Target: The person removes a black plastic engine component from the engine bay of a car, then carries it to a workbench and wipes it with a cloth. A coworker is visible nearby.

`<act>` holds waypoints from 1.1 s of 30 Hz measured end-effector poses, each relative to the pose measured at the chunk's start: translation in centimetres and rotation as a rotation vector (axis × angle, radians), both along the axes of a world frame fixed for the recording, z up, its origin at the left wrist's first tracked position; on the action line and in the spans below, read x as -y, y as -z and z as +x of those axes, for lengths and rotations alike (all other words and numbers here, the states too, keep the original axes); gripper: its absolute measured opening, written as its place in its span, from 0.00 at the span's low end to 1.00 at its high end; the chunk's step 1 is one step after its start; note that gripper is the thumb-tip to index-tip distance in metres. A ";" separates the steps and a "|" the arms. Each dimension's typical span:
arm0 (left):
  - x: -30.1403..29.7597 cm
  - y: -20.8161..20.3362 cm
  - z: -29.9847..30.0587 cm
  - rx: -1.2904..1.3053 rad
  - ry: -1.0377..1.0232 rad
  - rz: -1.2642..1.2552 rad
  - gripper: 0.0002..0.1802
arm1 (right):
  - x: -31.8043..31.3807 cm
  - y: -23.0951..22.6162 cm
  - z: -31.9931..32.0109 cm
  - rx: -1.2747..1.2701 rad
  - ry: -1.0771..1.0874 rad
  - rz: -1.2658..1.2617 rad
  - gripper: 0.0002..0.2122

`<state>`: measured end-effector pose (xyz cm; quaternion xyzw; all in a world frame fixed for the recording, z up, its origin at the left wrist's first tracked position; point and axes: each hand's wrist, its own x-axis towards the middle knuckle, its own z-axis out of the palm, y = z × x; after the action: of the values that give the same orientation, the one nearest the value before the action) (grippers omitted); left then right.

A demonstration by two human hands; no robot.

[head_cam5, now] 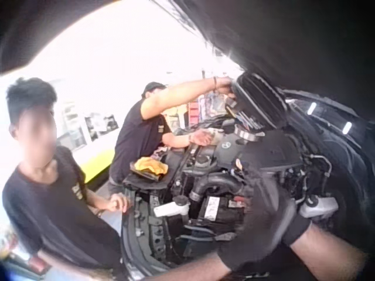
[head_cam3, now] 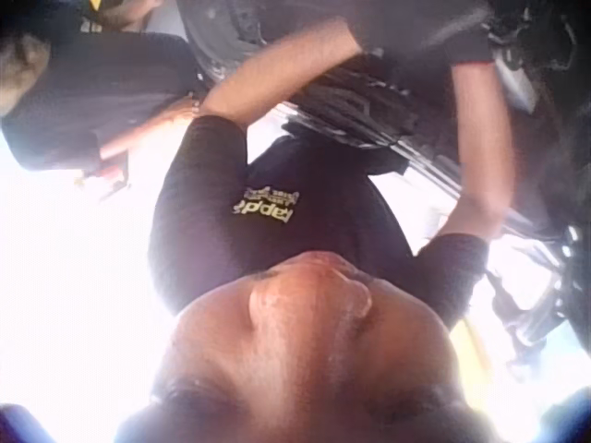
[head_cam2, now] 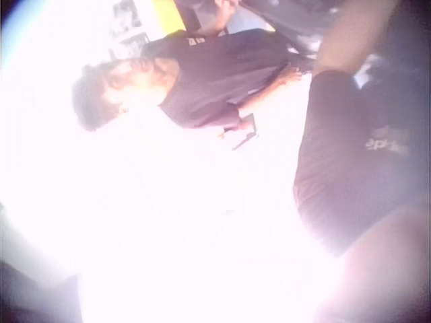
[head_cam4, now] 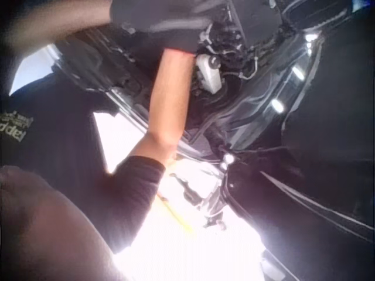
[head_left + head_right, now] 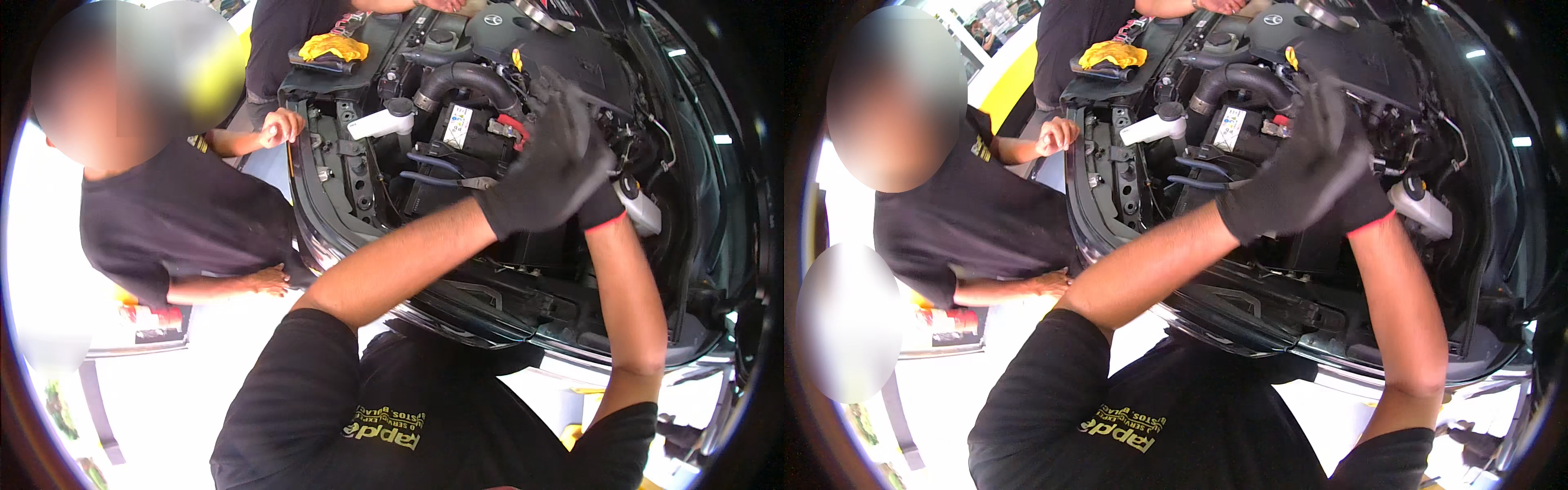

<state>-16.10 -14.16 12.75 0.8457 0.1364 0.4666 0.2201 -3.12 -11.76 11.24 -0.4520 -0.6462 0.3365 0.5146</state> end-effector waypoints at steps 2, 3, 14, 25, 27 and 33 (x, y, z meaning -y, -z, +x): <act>-4.5 0.4 -3.3 -0.028 0.177 -0.082 0.27 | 2.0 -0.4 -0.5 0.202 0.006 0.004 0.33; -7.3 1.7 -4.7 0.016 0.156 0.012 0.24 | 3.4 -1.0 -0.9 0.301 -0.029 -0.005 0.33; -37.3 7.2 -29.7 -1.053 -1.216 0.099 0.21 | 18.0 -8.2 6.1 0.599 -0.022 -0.511 0.33; -36.2 -1.9 -24.3 0.031 -0.771 -0.297 0.08 | 6.8 -6.4 4.7 0.050 -0.016 -0.385 0.30; -27.9 -3.8 -17.5 0.286 -0.160 -0.650 0.06 | 1.9 -5.2 2.1 -0.126 -0.107 -0.392 0.37; -13.9 -3.4 -7.1 0.039 -0.002 0.421 0.24 | -7.8 -0.8 -4.4 -0.868 -0.369 -0.051 0.21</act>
<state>-23.23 -0.26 16.12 0.8636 0.0326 0.5014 0.0407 -7.48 -4.00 12.01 -0.1596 -0.4326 0.5959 0.6575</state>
